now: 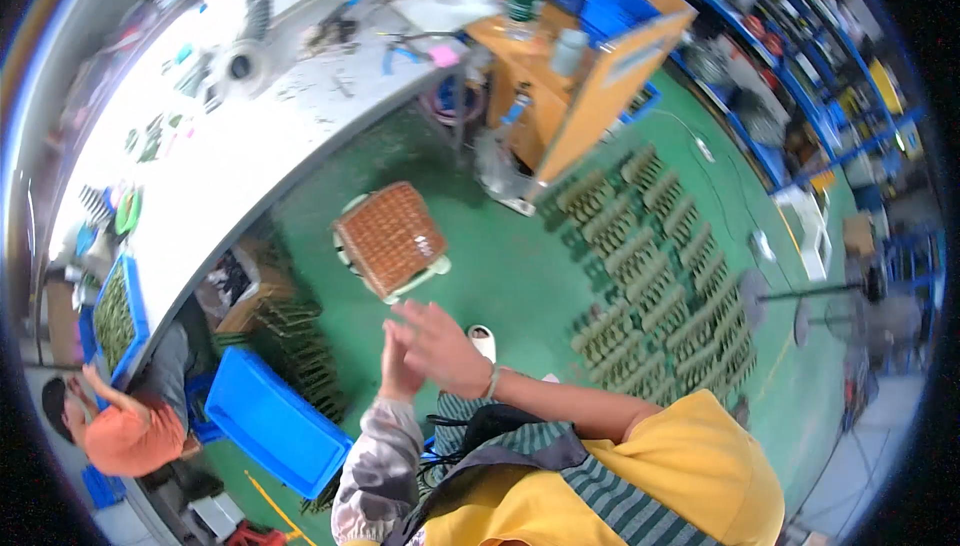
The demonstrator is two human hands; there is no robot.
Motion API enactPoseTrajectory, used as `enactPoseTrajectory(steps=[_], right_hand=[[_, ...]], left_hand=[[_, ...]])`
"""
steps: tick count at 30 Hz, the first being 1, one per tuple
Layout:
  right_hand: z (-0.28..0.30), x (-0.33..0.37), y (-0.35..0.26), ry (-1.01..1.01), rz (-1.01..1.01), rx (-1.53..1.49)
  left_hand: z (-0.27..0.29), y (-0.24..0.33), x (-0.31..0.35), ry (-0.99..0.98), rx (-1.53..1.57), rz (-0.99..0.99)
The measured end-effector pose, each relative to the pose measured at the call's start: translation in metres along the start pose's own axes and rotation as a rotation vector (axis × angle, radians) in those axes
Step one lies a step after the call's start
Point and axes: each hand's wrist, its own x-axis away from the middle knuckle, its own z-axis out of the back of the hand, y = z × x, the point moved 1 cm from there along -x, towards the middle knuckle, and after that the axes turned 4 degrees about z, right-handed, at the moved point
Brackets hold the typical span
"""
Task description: The person joins plastic propeller blades onto stems using a soldering iron, stacks the assembled propeller sets, and arranges them in rows on the floor.
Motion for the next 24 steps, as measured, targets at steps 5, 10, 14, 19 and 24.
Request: enactPoseTrajectory(steps=[5, 10, 14, 19, 24], right_hand=[[-0.055, -0.093, 0.024, -0.498, 0.312, 0.377], [-0.025, -0.192, 0.095, -0.981, -0.131, 0.559], [-0.058, -0.278, 0.11, -1.019, -0.119, 0.611], [-0.174, -0.461, 0.129, -0.825, 0.162, 0.471], [-0.304, -0.725, 0.152, -0.282, 0.433, 0.486]], left_hand=[[0.065, 0.059, -0.01, -0.29, 0.102, -0.257], [0.177, 0.19, 0.03, 0.19, 0.062, -0.517], [0.266, 0.275, 0.002, 0.452, 0.037, -0.548], [0.282, 0.452, -0.129, 0.544, -0.387, -0.947], [0.276, 0.593, -0.235, 0.823, -0.966, -1.233]])
